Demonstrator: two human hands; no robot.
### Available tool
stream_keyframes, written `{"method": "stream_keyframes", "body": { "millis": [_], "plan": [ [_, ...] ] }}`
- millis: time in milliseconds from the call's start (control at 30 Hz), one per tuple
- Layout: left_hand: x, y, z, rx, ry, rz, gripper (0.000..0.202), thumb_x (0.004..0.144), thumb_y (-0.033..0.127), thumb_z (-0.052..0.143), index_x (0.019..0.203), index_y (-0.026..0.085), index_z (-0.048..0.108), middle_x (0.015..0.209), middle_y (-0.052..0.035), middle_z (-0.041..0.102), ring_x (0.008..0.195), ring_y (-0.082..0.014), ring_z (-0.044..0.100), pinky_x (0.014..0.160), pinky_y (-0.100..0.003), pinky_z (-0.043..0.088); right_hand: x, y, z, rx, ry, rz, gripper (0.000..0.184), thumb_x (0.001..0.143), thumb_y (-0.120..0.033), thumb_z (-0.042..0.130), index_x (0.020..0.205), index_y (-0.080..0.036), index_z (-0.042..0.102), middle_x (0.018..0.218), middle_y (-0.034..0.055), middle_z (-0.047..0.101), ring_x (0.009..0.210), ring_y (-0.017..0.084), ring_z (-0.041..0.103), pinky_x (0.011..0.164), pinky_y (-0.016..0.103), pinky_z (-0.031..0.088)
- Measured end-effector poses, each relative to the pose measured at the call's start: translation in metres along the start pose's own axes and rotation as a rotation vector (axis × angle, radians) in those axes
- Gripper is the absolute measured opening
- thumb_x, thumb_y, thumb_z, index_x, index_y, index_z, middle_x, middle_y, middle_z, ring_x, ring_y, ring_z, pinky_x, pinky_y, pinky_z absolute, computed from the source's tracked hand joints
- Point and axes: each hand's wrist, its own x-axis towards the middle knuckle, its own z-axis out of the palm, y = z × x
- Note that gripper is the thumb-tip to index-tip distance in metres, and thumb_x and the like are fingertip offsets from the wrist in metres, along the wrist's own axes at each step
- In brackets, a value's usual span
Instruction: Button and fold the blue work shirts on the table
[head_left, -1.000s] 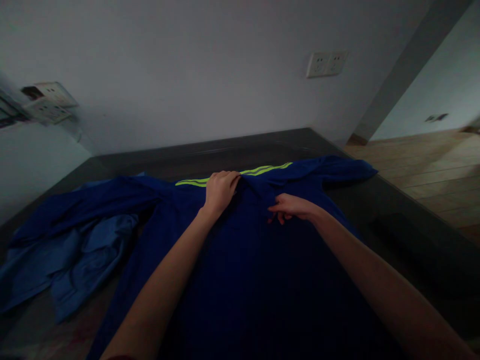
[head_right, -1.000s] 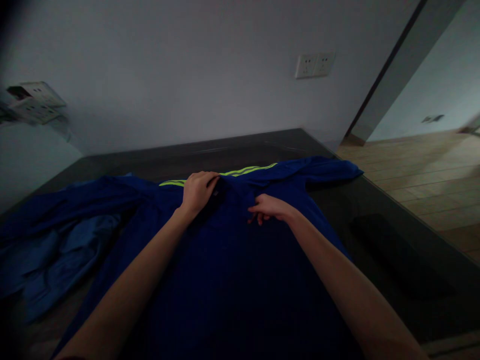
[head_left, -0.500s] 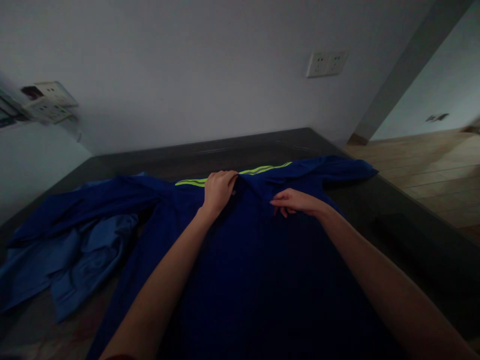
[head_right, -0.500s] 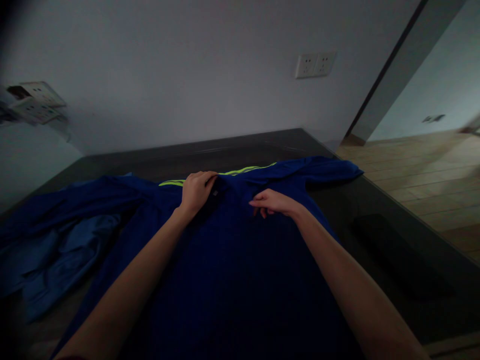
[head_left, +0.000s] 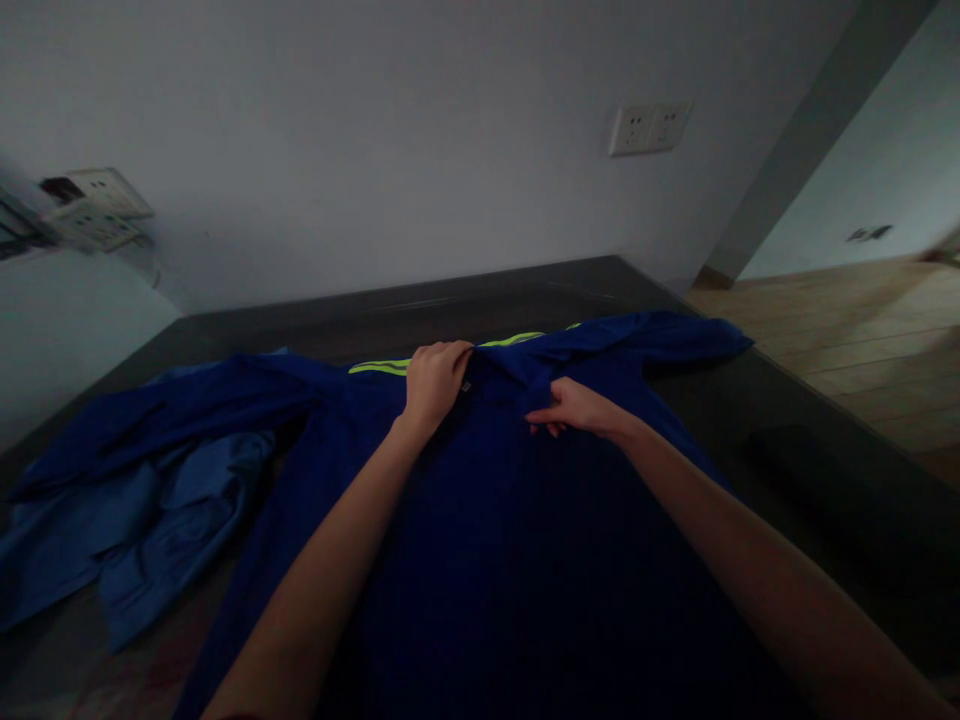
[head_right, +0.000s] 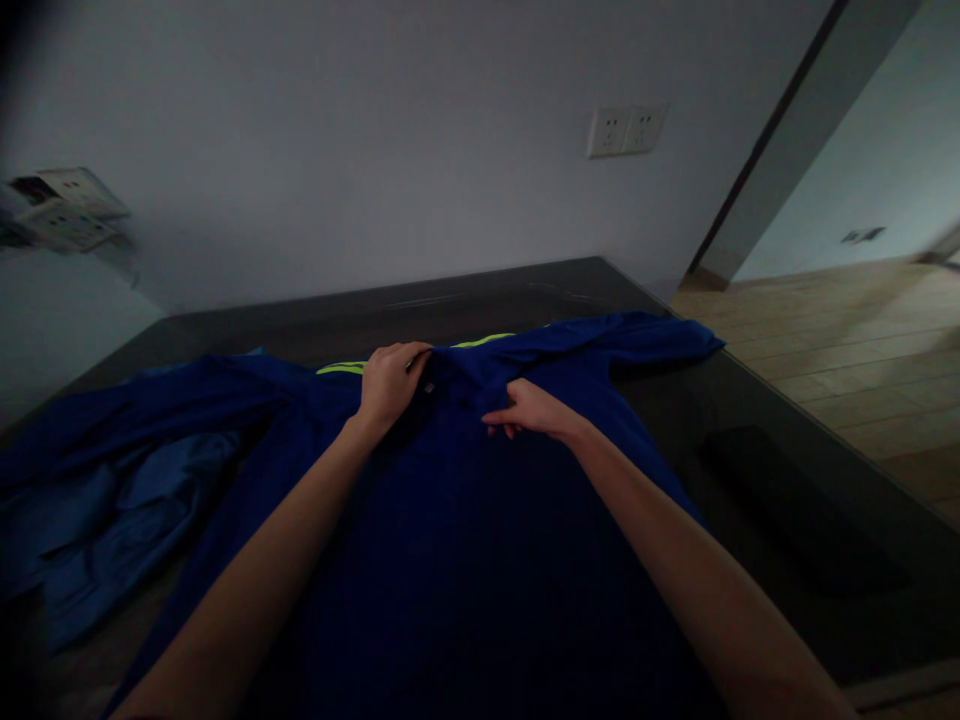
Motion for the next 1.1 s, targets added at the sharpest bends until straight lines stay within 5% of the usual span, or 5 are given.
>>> {"method": "stream_keyframes", "body": {
  "millis": [400,600,867,1000,1100],
  "plan": [
    [0.001,-0.005,0.000,-0.011,0.011,-0.010,0.024,0.093,0.029,0.046,0.101,0.023,0.067,0.092,-0.0052,0.073,0.084,-0.0216,0.065,0.077,-0.033,0.044,0.001,0.014,-0.026,-0.590,-0.016,-0.252,0.016,0.082,-0.024,0.058,0.068,-0.019,0.065,0.066,0.0020,0.062,0.062,0.014,0.055,0.062,0.026,0.038],
    [0.004,-0.008,-0.003,-0.035,0.025,-0.031,0.025,0.093,0.030,0.046,0.101,0.023,0.068,0.092,-0.0055,0.073,0.085,-0.0216,0.065,0.078,-0.032,0.044,-0.004,0.014,-0.033,-0.518,-0.077,-0.216,0.020,0.082,-0.029,0.057,0.070,-0.018,0.068,0.065,0.0003,0.062,0.060,0.013,0.054,0.060,0.025,0.037],
    [0.004,-0.002,-0.002,-0.076,-0.018,-0.039,0.023,0.092,0.028,0.048,0.100,0.021,0.068,0.097,-0.0049,0.072,0.091,-0.0213,0.064,0.080,-0.032,0.045,-0.018,-0.006,-0.046,-0.475,0.211,-0.070,0.024,0.075,-0.039,0.067,0.084,-0.017,0.071,0.077,0.0037,0.068,0.069,0.016,0.059,0.063,0.026,0.040],
    [0.005,0.006,-0.002,-0.105,-0.052,0.016,0.024,0.093,0.029,0.048,0.098,0.020,0.069,0.096,-0.0050,0.071,0.092,-0.0211,0.063,0.080,-0.032,0.046,-0.029,-0.041,-0.029,-0.588,0.405,-0.285,0.018,0.085,-0.032,0.058,0.083,-0.017,0.069,0.082,0.0046,0.067,0.075,0.016,0.060,0.068,0.027,0.042],
    [0.006,0.012,-0.006,-0.124,-0.145,0.137,0.026,0.094,0.030,0.045,0.098,0.019,0.069,0.098,-0.0056,0.070,0.093,-0.0203,0.062,0.082,-0.032,0.047,-0.031,-0.056,0.001,-0.784,0.197,-0.418,0.020,0.087,-0.014,0.051,0.095,-0.019,0.069,0.101,0.0044,0.068,0.092,0.016,0.061,0.076,0.027,0.043]
  ]
}}
